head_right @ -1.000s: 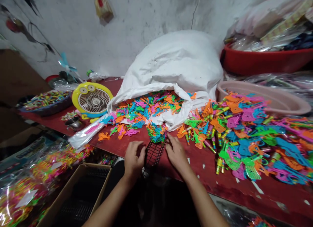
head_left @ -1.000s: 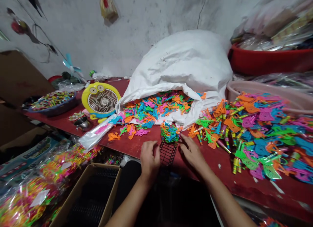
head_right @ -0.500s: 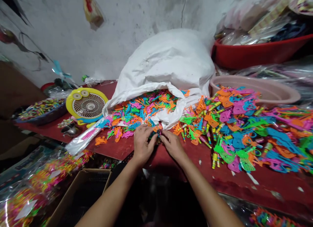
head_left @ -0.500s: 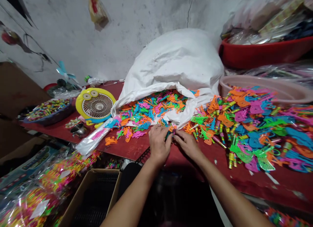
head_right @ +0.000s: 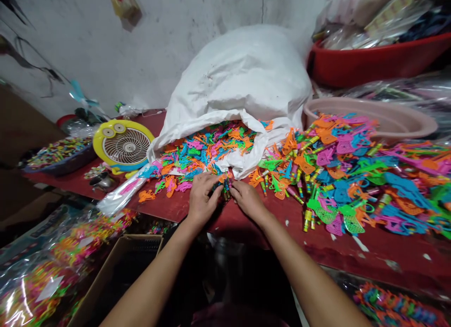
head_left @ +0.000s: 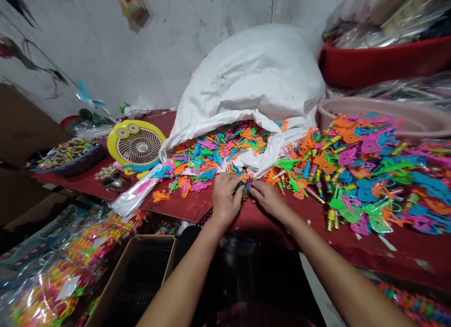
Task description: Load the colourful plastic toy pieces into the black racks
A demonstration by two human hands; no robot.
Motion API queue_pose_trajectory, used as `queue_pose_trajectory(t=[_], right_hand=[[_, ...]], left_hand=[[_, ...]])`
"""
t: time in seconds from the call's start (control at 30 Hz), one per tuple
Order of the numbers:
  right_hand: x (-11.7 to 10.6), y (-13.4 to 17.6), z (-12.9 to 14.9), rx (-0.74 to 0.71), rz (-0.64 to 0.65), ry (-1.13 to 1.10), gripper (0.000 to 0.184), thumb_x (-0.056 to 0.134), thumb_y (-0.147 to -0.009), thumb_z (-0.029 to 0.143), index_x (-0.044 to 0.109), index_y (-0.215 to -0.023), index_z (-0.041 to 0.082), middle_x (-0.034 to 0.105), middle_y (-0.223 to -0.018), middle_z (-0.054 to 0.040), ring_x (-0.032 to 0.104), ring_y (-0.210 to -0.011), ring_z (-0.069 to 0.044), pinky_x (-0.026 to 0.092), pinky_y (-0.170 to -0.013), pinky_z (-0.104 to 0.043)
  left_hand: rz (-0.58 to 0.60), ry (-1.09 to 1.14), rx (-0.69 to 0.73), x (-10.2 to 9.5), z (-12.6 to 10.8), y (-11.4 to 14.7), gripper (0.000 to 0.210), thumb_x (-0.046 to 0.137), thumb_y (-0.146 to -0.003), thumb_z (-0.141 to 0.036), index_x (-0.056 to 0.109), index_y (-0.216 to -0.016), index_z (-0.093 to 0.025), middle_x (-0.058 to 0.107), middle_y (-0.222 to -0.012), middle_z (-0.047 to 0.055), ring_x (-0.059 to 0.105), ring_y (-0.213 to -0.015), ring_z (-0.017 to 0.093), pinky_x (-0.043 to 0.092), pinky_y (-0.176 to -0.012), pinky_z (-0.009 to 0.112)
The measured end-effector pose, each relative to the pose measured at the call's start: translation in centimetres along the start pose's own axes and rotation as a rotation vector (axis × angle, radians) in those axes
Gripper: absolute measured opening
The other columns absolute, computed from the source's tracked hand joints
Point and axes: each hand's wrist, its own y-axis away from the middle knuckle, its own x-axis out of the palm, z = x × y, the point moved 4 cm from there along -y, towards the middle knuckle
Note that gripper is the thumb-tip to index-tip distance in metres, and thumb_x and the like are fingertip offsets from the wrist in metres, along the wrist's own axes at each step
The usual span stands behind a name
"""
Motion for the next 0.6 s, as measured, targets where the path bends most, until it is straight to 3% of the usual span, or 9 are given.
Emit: queue_pose_trajectory(t=[0.1, 0.2, 0.33, 0.4, 0.5, 0.6], right_hand=[[-0.2, 0.3, -0.9, 0.047, -0.004, -0.088, 0.030, 0.043, -0.092, 0.034, 0.066, -0.097, 0.015, 0.065, -0.074, -0.0020, 0.058, -0.066, -0.015, 0.043, -0.065, -0.026], [-0.4, 1.5, -1.6, 0.081, -0.098, -0.061, 0.037, 0.049, -0.087, 0.030, 0.062, -0.118, 0.015, 0.070, -0.099, -0.0084, 0.063, -0.087, -0.020, 0.048, -0.078, -0.031], [1.7, 4.8, 0.6, 0.102, -0.163, 0.258, 0.029, 0.046, -0.089, 0.023, 0.065, -0.109, 0.015, 0.069, -0.104, -0.0121, 0.062, -0.096, -0.024, 0.046, -0.085, -0.036], [3.9, 6.4, 2.7, 0.075, -0.137, 0.399, 0.030, 0.046, -0.090, 0.021, 0.065, -0.113, 0.016, 0.068, -0.111, -0.0134, 0.060, -0.101, -0.026, 0.045, -0.087, -0.038], [6.6, 7.5, 5.0, 0.038, -0.084, 0.507, 0.037, 0.050, -0.090, 0.024, 0.061, -0.124, 0.014, 0.060, -0.131, -0.0155, 0.055, -0.113, -0.031, 0.043, -0.091, -0.044], [6.5, 6.9, 4.7, 0.033, 0.001, 0.509, 0.039, 0.046, -0.091, 0.020, 0.060, -0.127, 0.012, 0.053, -0.140, -0.0154, 0.047, -0.126, -0.032, 0.037, -0.102, -0.050]], left_hand=[[-0.047, -0.019, -0.041, -1.5, 1.2, 0.9, 0.035, 0.056, -0.091, -0.021, 0.059, -0.126, -0.023, 0.063, -0.123, 0.008, 0.054, -0.116, 0.020, 0.043, -0.101, 0.039], [-0.033, -0.139, -0.192, -3.1, 4.5, 2.9, 0.033, 0.056, -0.090, -0.023, 0.060, -0.123, -0.021, 0.064, -0.116, 0.010, 0.057, -0.111, 0.023, 0.045, -0.098, 0.042], [0.411, -0.199, -0.234, -2.5, 7.5, 6.1, 0.029, 0.052, -0.089, -0.018, 0.066, -0.114, -0.018, 0.065, -0.110, 0.009, 0.059, -0.104, 0.022, 0.048, -0.093, 0.038], [0.480, -0.207, -0.253, -2.1, 7.4, 7.2, 0.032, 0.049, -0.088, -0.015, 0.066, -0.116, -0.019, 0.064, -0.107, 0.009, 0.059, -0.101, 0.020, 0.049, -0.091, 0.035], [0.457, -0.214, -0.343, -1.7, 5.8, 8.1, 0.031, 0.048, -0.088, -0.016, 0.067, -0.113, -0.019, 0.062, -0.102, 0.008, 0.061, -0.094, 0.019, 0.051, -0.084, 0.031], [0.464, -0.212, -0.414, -1.1, 3.6, 8.5, 0.025, 0.049, -0.088, -0.016, 0.069, -0.102, -0.019, 0.063, -0.091, 0.008, 0.062, -0.085, 0.019, 0.050, -0.078, 0.029]])
